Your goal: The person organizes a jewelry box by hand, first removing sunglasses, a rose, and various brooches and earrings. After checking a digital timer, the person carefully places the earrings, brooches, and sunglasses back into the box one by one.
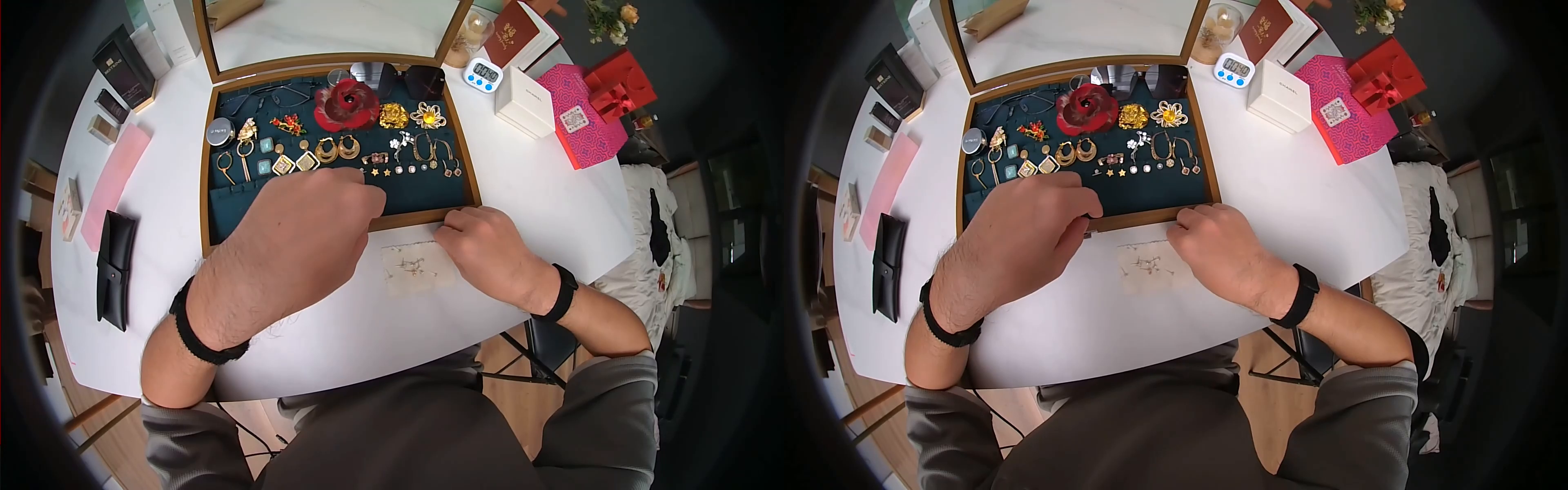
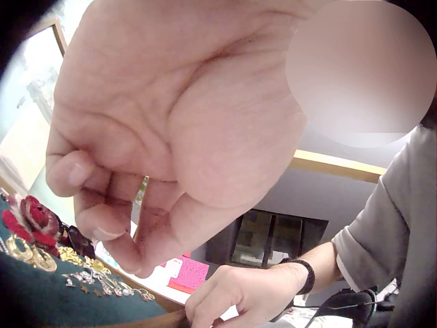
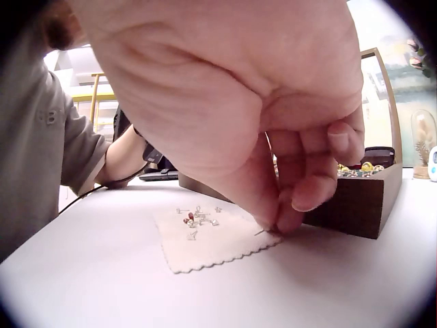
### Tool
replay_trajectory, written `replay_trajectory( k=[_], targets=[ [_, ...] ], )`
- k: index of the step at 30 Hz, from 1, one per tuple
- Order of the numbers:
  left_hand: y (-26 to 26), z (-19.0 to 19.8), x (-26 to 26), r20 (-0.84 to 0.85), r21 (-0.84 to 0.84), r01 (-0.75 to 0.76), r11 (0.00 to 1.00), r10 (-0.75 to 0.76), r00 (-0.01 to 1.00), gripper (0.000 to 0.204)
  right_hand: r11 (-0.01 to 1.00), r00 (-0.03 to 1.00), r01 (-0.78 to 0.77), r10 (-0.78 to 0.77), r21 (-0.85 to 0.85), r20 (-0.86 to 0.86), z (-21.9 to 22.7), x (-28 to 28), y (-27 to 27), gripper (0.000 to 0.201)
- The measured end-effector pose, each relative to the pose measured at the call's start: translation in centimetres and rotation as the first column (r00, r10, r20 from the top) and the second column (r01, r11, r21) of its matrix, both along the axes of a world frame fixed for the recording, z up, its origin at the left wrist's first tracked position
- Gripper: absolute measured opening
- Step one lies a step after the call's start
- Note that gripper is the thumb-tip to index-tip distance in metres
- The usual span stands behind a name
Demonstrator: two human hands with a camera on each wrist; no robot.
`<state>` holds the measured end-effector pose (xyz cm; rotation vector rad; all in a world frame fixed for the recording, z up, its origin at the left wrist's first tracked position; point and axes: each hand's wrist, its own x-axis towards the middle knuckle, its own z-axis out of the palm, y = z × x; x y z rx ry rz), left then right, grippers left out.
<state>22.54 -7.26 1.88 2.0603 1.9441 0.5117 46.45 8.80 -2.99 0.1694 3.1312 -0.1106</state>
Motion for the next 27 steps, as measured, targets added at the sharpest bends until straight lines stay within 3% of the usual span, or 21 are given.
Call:
replay_trajectory(
  k=[11, 16, 18, 19, 22, 27],
  targets=[
    [-0.1, -0.7, 0.3, -0.004, 0.018, 0.054, 0.998, -0.054, 0.999, 0.008, 1.0, 1.0, -0.016, 0.016, -0.002, -0.015, 0.6, -0.1, -0.5, 0.011],
    [-0.9, -1.5, 0.9, 0.029, 0.03, 0.139, 0.99, -0.14, 0.99, 0.013, 0.983, 1.0, -0.003, -0.001, -0.182, -0.022, 0.4, -0.2, -1.2, 0.013],
    [-1.1, -1.7, 1.7, -0.053, -0.229, 0.249, 0.941, -0.268, 0.962, 0.018, 0.976, 0.999, -0.021, 0.014, -0.216, -0.035, 0.4, -0.5, -1.4, 0.014],
    [-1.4, -2.2, 2.0, -0.049, -0.174, 0.305, 0.936, -0.317, 0.947, 0.027, 0.968, 0.998, -0.04, 0.029, -0.248, -0.048, 0.4, -0.6, -1.5, 0.015],
    [-1.6, -2.9, 2.8, -0.026, -0.227, 0.35, 0.909, -0.365, 0.931, 0.037, 0.963, 0.998, -0.055, 0.05, -0.262, -0.024, -0.1, -0.8, -1.4, 0.017],
    [-1.1, -2.9, 3.0, -0.041, -0.298, 0.353, 0.887, -0.382, 0.923, 0.041, 0.953, 0.996, -0.082, 0.072, -0.292, -0.046, -0.4, -1.0, -1.5, 0.015]
  ],
)
